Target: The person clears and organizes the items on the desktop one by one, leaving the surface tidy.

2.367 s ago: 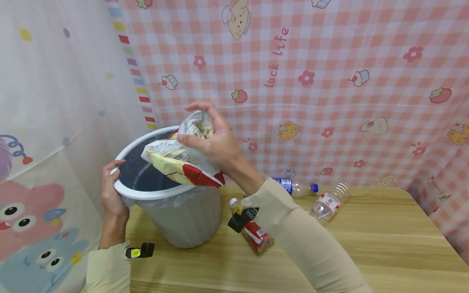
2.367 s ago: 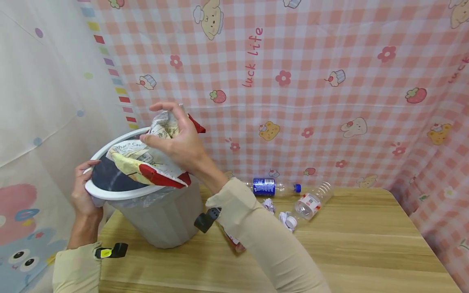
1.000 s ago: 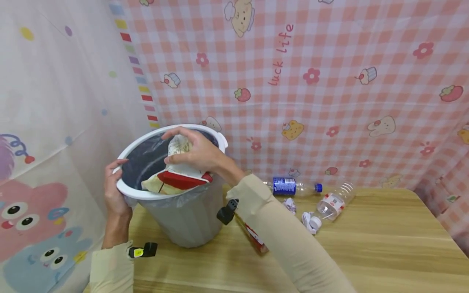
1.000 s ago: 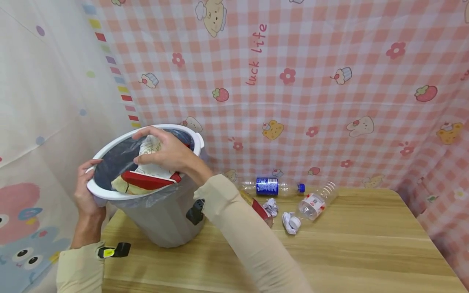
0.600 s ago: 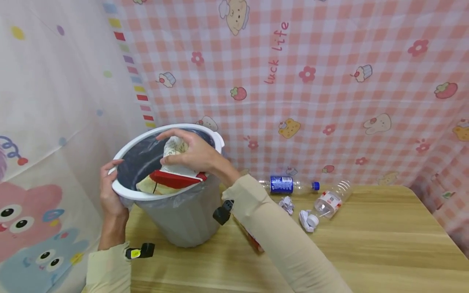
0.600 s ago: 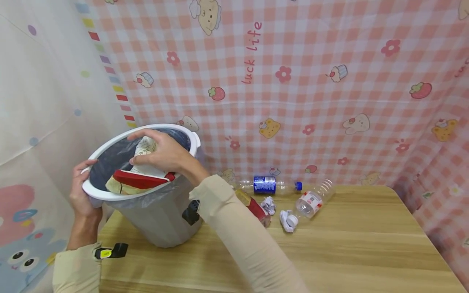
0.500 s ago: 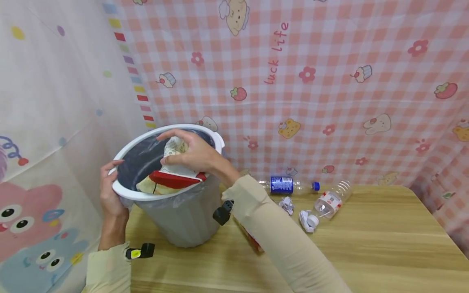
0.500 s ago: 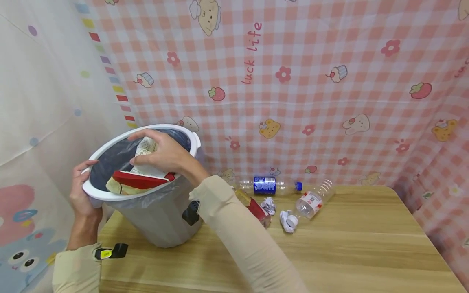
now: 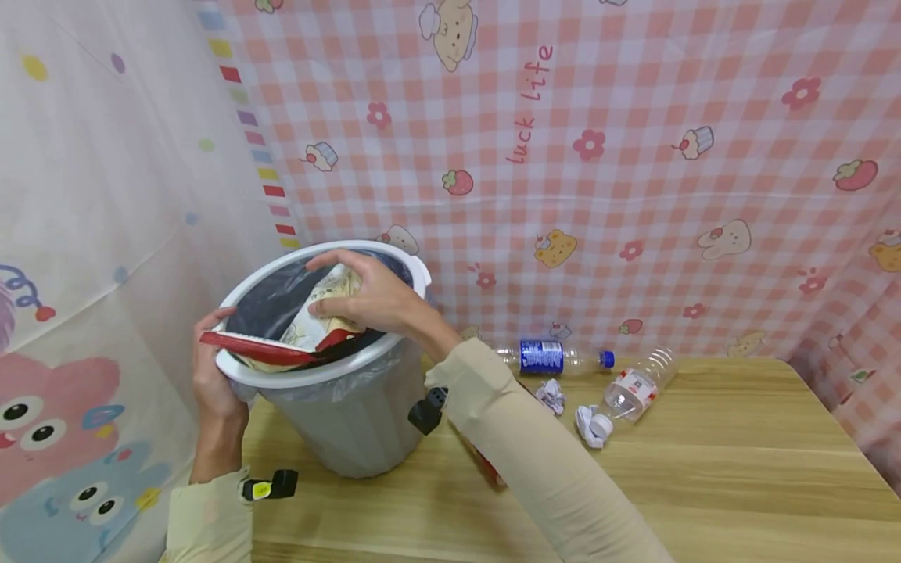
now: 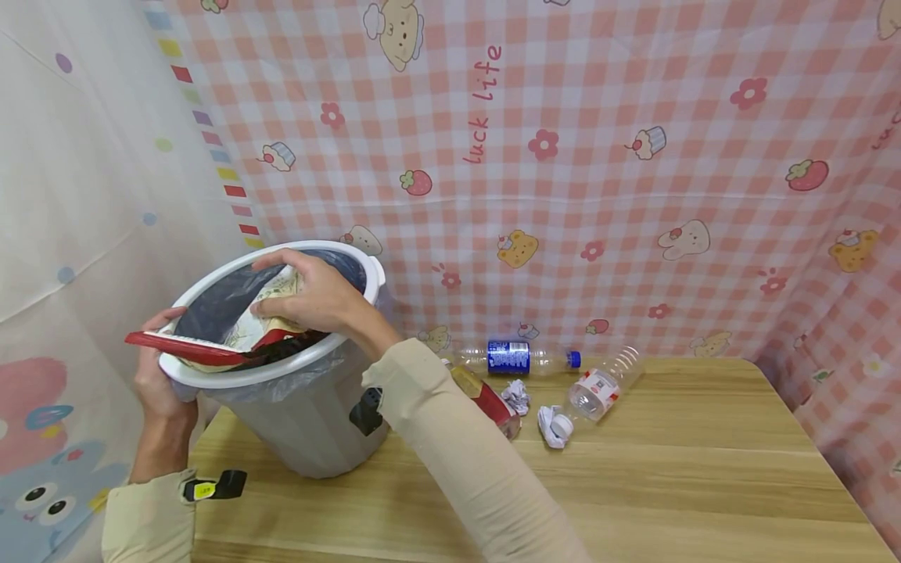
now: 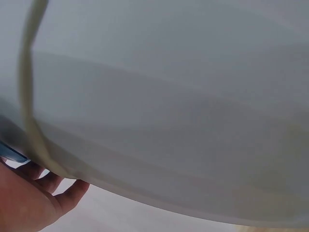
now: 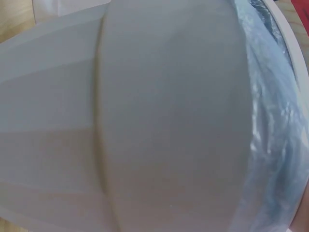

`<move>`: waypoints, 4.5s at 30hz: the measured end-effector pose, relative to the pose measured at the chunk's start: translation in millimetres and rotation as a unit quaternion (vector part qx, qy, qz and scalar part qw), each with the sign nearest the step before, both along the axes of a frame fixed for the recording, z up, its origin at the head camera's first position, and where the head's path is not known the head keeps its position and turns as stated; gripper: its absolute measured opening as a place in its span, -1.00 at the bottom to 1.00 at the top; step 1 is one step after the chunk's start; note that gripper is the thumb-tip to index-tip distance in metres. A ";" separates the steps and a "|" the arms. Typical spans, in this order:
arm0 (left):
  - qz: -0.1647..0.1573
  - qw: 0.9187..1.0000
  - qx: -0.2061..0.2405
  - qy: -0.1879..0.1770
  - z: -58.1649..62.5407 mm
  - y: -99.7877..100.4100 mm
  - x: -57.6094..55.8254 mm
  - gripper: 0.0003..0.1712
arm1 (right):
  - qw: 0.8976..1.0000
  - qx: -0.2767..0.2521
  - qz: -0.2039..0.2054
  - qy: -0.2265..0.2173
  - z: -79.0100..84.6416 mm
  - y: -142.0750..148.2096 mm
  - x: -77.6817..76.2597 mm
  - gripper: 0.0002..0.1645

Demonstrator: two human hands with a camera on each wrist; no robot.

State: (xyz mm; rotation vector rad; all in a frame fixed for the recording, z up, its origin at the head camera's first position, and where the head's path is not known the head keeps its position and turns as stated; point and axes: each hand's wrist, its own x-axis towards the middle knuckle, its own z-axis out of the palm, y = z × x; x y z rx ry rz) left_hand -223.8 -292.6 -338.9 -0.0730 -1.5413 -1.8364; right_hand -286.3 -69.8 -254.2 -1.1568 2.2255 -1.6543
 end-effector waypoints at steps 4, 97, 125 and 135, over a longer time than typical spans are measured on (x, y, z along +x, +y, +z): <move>-0.005 1.000 0.009 -0.001 0.7 0.7 -0.5 -0.56 | 0.999 0.021 -0.023 0.017 1.2 -1.0 -1.7 -0.40; -0.021 0.997 0.055 0.047 1.0 7.1 -1.3 -0.60 | 0.967 -0.200 -0.056 0.145 -21.6 69.0 21.0 -0.45; -0.043 0.989 0.109 0.086 -0.8 8.9 -2.2 -0.62 | 0.963 -0.197 -0.149 0.103 -60.7 185.1 19.8 -0.38; -0.039 0.991 0.101 0.083 -0.1 10.5 -3.2 -0.62 | 0.944 -0.219 -0.237 0.071 -74.7 231.6 19.5 -0.36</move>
